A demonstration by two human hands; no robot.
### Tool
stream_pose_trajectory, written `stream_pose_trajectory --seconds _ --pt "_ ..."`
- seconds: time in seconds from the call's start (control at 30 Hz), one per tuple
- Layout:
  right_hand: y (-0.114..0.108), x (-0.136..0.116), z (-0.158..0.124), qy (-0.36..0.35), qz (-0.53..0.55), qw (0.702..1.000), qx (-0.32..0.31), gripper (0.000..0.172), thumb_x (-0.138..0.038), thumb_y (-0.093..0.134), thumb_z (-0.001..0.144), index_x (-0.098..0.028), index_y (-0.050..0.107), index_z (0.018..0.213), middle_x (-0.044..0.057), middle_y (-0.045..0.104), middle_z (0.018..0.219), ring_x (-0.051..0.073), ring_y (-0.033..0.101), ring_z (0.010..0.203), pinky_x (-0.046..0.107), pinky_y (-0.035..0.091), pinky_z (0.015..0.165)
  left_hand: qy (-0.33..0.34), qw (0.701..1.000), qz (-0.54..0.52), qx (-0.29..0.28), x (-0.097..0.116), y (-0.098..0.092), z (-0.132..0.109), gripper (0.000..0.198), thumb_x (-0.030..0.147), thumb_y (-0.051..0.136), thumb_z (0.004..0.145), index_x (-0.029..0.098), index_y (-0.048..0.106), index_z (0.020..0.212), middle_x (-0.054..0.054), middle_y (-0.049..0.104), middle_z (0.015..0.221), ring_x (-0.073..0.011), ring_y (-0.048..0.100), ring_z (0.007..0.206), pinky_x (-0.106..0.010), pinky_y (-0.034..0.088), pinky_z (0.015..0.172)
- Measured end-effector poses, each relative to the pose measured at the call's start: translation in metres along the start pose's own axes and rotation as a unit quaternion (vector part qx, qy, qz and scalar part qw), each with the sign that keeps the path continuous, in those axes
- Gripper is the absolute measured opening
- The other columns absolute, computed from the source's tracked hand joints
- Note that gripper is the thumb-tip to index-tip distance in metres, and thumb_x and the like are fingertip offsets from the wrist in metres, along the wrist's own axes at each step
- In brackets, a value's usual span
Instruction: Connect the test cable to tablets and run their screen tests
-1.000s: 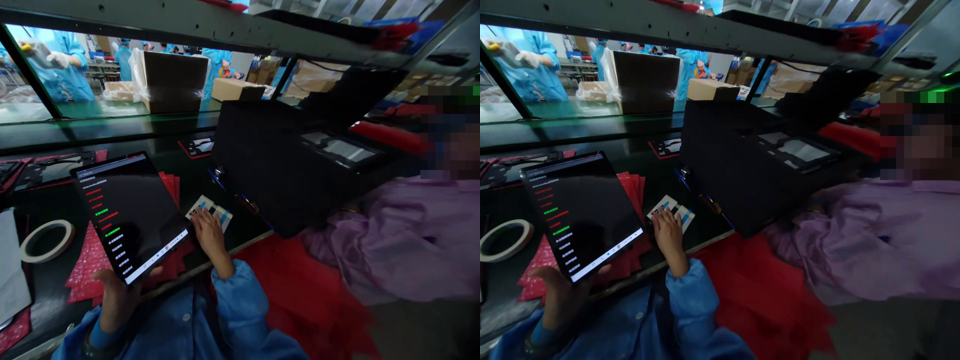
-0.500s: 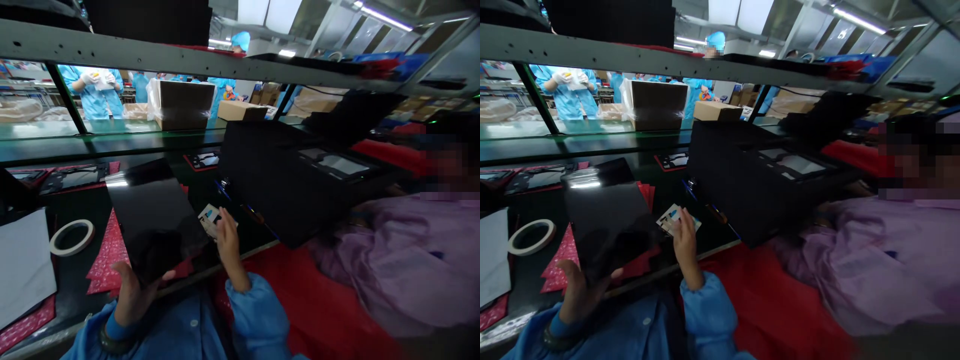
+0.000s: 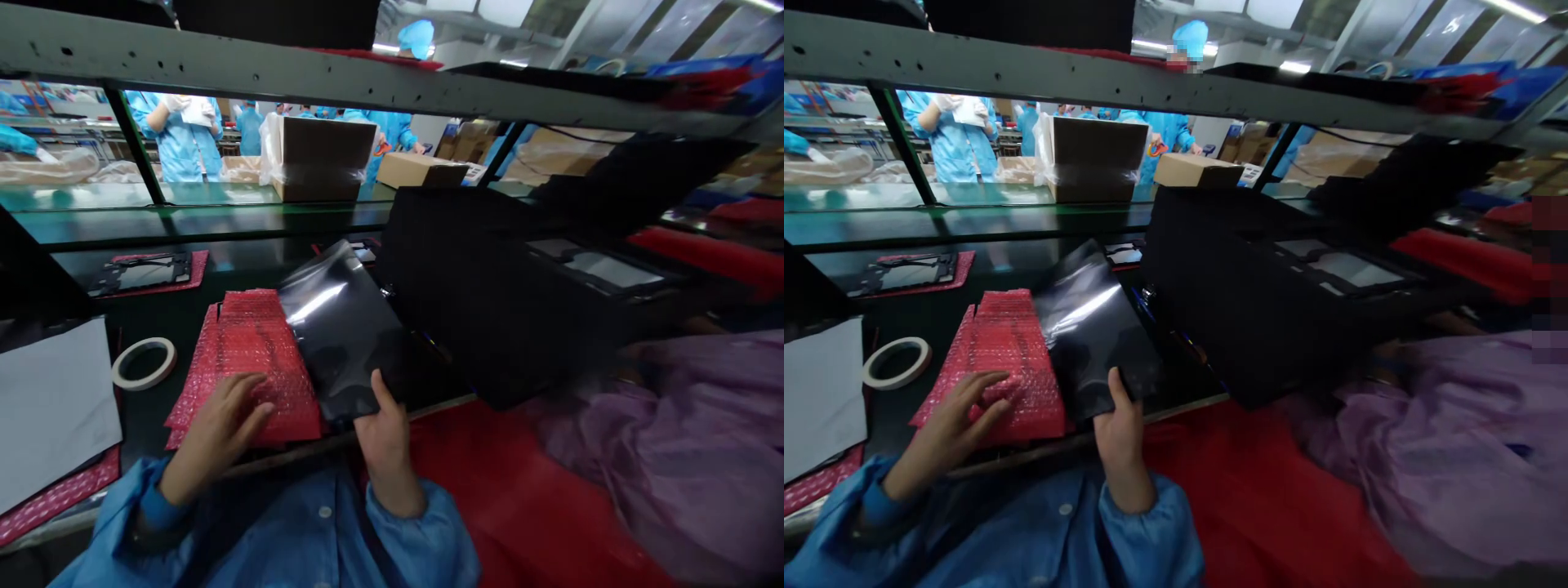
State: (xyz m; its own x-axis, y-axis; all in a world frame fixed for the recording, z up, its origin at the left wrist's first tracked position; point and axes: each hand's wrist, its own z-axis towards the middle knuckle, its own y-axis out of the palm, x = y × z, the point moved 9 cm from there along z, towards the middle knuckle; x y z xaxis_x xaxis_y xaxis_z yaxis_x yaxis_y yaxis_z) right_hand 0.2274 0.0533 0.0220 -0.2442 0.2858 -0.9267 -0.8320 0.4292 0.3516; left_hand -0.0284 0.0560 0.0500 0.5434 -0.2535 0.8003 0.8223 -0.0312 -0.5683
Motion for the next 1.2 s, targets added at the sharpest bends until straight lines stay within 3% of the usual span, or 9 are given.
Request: stream_pose_trajectory --seconds 0.1,0.17,0.27,0.37,0.47,0.57,0.77,1.0,1.2 --pt "-0.028 -0.016 0.009 -0.029 -0.068 0.990 0.123 0.045 -0.047 0.068 0.082 -0.018 0.068 0.116 0.011 0.074 0.109 0.028 0.071 0.102 0.047 0.057 0.095 0.088 0.967 0.238 0.031 -0.015 -0.017 0.001 0.032 0.044 0.055 0.091 0.024 0.071 0.109 -0.010 0.066 0.125 -0.0345 0.049 0.128 -0.061 0.036 0.110" --pt "-0.022 -0.036 0.006 -0.093 -0.154 0.977 0.114 0.038 -0.042 0.065 0.085 -0.015 0.071 0.111 0.012 0.075 0.105 0.029 0.071 0.101 0.046 0.058 0.093 0.104 0.953 0.284 0.026 -0.027 -0.011 -0.001 0.032 0.041 0.051 0.093 0.022 0.069 0.112 -0.011 0.064 0.131 -0.0343 0.043 0.135 -0.061 0.036 0.111" --pt "0.029 -0.069 -0.012 -0.259 -0.270 0.926 -0.053 0.033 -0.024 0.054 0.092 -0.017 0.067 0.122 0.010 0.074 0.112 0.026 0.071 0.105 0.042 0.059 0.094 0.098 0.953 0.285 0.030 -0.033 -0.001 -0.005 0.036 0.039 0.047 0.096 0.018 0.065 0.120 -0.013 0.059 0.136 -0.0324 0.037 0.141 -0.056 0.039 0.111" --pt "0.086 -0.071 -0.052 -0.419 -0.348 0.804 -0.238 0.057 -0.006 0.038 0.089 -0.018 0.047 0.144 0.009 0.062 0.135 0.022 0.058 0.126 0.038 0.052 0.105 0.080 0.952 0.292 0.042 -0.032 0.003 -0.010 0.035 0.034 0.045 0.096 0.018 0.064 0.121 -0.014 0.058 0.138 -0.0344 0.037 0.141 -0.059 0.038 0.110" --pt "0.119 -0.043 -0.075 -0.475 -0.418 0.713 -0.301 0.064 -0.002 0.031 0.086 -0.012 0.040 0.148 0.013 0.057 0.140 0.023 0.047 0.137 0.039 0.047 0.110 0.074 0.957 0.276 0.046 -0.035 0.005 -0.014 0.036 0.022 0.045 0.092 0.019 0.061 0.124 -0.014 0.056 0.140 -0.0374 0.035 0.142 -0.065 0.034 0.110" --pt "0.140 -0.011 -0.084 -0.460 -0.472 0.682 -0.316 0.054 -0.004 0.035 0.090 -0.012 0.051 0.141 0.016 0.060 0.137 0.025 0.049 0.135 0.040 0.048 0.109 0.062 0.976 0.196 0.071 -0.047 0.002 -0.018 0.053 0.012 0.043 0.088 0.019 0.045 0.140 -0.016 0.051 0.144 -0.0342 0.034 0.144 -0.063 0.031 0.114" --pt "0.149 -0.017 -0.101 -0.405 -0.430 0.671 -0.448 0.065 -0.047 0.055 0.092 -0.013 0.042 0.145 0.015 0.051 0.146 0.029 0.038 0.142 0.054 0.033 0.117 0.022 0.982 0.124 0.142 -0.079 -0.020 -0.026 0.071 0.001 0.041 0.081 0.022 0.030 0.148 -0.017 0.031 0.156 -0.0334 0.027 0.147 -0.060 0.030 0.116" --pt "0.067 -0.039 -0.021 -0.375 -0.428 0.780 -0.260 0.050 -0.035 0.058 0.093 -0.018 0.050 0.139 0.014 0.062 0.132 0.027 0.055 0.128 0.055 0.040 0.111 0.076 0.957 0.236 0.152 -0.036 -0.051 -0.004 0.044 0.010 0.038 0.092 0.024 0.054 0.130 -0.011 0.034 0.157 -0.0314 0.017 0.150 -0.061 0.027 0.117" --pt "0.051 -0.009 -0.014 -0.336 -0.426 0.781 -0.309 0.023 -0.025 0.061 0.091 -0.020 0.066 0.113 0.007 0.073 0.105 0.022 0.065 0.110 0.052 0.040 0.111 0.216 0.934 0.284 -0.028 0.047 0.050 0.033 0.052 0.014 0.040 0.095 0.029 0.043 0.144 -0.013 0.035 0.158 -0.0368 0.018 0.149 -0.072 0.023 0.111"
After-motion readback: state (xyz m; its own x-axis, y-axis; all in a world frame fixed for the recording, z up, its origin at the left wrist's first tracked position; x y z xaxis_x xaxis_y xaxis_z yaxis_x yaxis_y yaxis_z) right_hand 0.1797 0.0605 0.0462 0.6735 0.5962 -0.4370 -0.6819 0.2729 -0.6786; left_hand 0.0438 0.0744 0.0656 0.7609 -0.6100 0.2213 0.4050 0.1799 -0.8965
